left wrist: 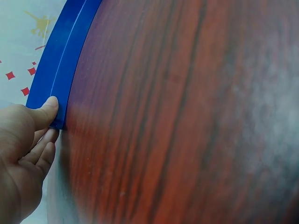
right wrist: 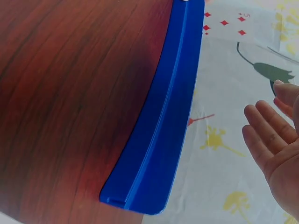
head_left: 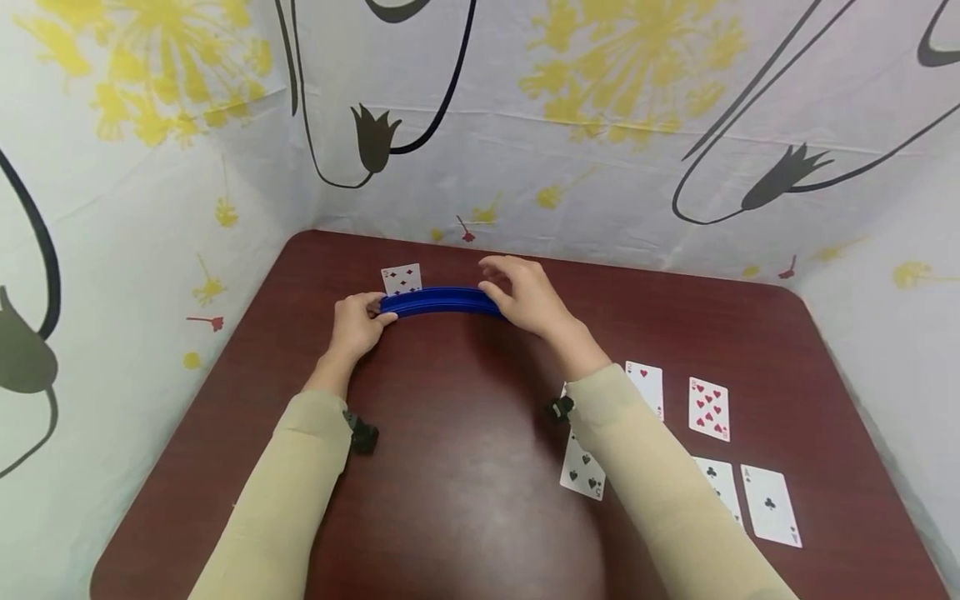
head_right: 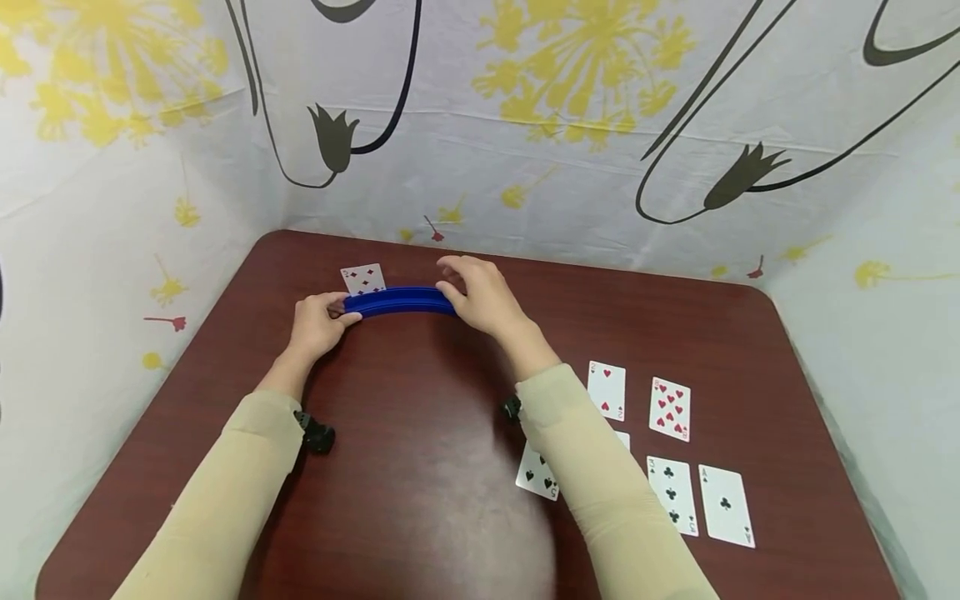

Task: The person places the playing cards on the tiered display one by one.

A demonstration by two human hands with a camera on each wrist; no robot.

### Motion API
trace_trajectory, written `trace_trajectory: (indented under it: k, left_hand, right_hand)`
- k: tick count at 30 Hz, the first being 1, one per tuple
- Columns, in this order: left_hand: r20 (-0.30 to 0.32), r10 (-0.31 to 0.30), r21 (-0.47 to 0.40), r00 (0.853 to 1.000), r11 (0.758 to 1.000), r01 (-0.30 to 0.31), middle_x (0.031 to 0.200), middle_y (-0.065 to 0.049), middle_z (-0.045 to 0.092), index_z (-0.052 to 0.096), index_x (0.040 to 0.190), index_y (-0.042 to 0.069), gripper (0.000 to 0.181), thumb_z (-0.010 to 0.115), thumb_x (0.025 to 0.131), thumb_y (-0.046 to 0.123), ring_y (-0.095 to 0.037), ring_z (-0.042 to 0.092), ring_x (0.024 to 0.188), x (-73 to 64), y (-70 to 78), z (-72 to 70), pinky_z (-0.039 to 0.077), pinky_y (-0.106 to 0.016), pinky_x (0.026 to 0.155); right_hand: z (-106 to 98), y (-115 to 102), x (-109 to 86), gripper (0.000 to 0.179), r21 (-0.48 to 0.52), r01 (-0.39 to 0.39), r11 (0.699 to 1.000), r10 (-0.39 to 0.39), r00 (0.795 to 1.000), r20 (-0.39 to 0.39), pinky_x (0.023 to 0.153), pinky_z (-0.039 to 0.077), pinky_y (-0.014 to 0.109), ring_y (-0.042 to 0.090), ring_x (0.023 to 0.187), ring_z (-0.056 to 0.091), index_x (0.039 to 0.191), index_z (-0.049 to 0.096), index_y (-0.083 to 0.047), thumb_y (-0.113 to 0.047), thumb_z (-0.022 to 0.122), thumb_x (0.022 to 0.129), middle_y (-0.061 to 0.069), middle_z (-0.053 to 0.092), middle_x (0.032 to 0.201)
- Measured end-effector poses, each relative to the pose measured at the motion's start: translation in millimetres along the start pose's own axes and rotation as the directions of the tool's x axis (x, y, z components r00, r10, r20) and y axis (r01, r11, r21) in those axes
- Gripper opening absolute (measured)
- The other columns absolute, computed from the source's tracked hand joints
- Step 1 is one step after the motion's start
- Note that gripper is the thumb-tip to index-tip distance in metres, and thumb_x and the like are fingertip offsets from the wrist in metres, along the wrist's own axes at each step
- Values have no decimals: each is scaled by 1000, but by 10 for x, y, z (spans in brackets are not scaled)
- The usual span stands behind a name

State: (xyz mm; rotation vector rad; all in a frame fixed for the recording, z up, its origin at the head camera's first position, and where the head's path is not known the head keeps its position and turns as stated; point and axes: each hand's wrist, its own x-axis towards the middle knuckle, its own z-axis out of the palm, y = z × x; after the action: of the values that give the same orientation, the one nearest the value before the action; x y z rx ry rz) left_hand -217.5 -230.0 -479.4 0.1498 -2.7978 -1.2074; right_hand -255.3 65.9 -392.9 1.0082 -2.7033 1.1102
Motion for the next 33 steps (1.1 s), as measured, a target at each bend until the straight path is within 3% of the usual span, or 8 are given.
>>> trace_trajectory:
  k: [20,33]
  left_hand:
    - [0,6,19,1000,1000,-6,116,-25,69,64,133,-4,44,73,95,15,-37,64,109,-7,16,0,53,-50,97]
    - [9,5,15,1000,1000,-5,120,-27,67,61,135,-5,45,72,96,14,-39,63,112,-46,30,-1,51,-52,99]
  right_hand:
    - [-288,177,-392,34,24,12,1000,-11,998,-61,93,56,42,28,104,70,129,65,1,-8,70,97,16,70,118]
    - [-549,333,-747,32,-41,-17,999,14,997,-80,92,55,47,31,104,69,126,66,0,-9,71,96,17,70,118]
